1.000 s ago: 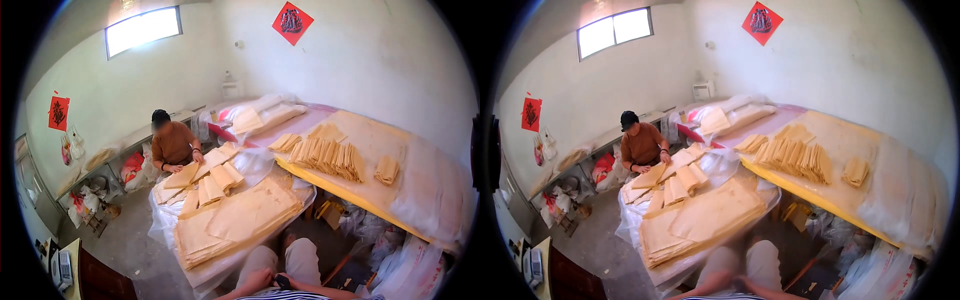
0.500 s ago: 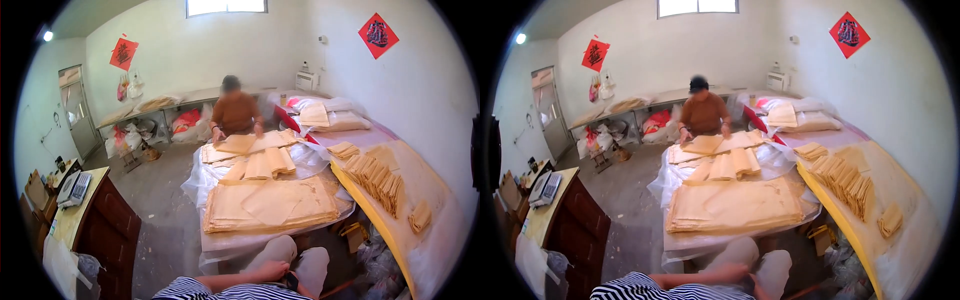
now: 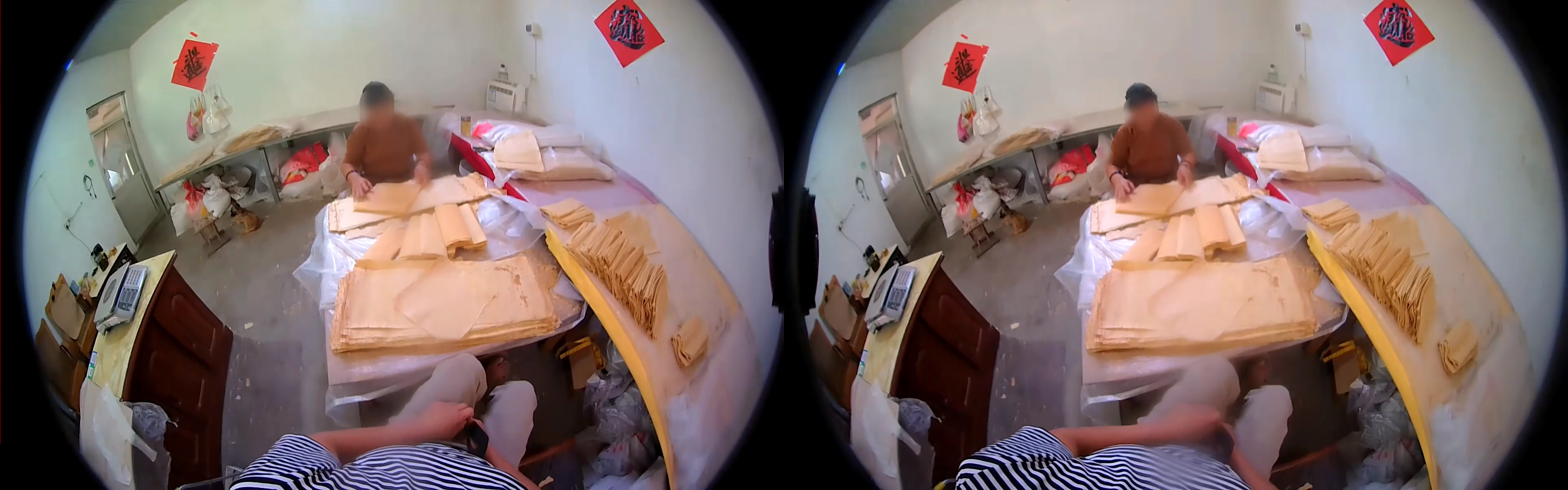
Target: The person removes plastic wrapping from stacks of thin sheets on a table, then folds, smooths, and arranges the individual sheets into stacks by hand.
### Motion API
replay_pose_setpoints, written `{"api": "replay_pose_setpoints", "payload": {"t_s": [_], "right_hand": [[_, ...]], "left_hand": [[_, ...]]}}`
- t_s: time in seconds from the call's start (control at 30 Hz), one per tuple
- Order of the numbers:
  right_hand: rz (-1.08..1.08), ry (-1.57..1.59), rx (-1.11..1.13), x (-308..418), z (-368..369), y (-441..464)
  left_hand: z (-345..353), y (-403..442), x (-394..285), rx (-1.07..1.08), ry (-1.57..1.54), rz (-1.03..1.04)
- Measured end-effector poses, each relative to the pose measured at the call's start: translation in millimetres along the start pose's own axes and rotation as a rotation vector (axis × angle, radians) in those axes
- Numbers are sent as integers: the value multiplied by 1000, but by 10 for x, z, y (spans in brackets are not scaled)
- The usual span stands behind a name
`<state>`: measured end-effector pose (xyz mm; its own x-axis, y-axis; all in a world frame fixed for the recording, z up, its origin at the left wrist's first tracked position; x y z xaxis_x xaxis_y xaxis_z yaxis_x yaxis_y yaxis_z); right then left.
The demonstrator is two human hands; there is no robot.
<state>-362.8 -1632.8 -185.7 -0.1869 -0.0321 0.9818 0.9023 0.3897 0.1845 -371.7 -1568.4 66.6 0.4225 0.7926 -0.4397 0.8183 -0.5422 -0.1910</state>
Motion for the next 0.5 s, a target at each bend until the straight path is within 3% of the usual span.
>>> {"api": "replay_pose_setpoints", "payload": {"t_s": [0.17,0.27,0.37,0.4,0.5], "right_hand": [[-25,40,-34,-314,13,-77],[-151,4,-96,500,54,-4],[-143,-148,10,563,92,3],[26,-101,36,417,84,-16],[-77,-184,-20,587,112,45]], "left_hand": [[262,78,152,-74,25,28],[152,47,106,-90,2,23],[187,44,99,-72,42,18],[188,47,117,-64,72,-8],[152,19,72,-36,69,12]]}}
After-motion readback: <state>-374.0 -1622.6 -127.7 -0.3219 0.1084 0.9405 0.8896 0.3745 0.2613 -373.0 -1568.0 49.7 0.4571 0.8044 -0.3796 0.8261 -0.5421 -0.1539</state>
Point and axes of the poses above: each hand's wrist, its own y-axis towards the middle knuckle, its own z-axis out of the palm, x = y × z, the point moved 10 cm from there along y, towards the middle knuckle, and after that the axes turned 14 degrees about -z, right-handed, at the moved point
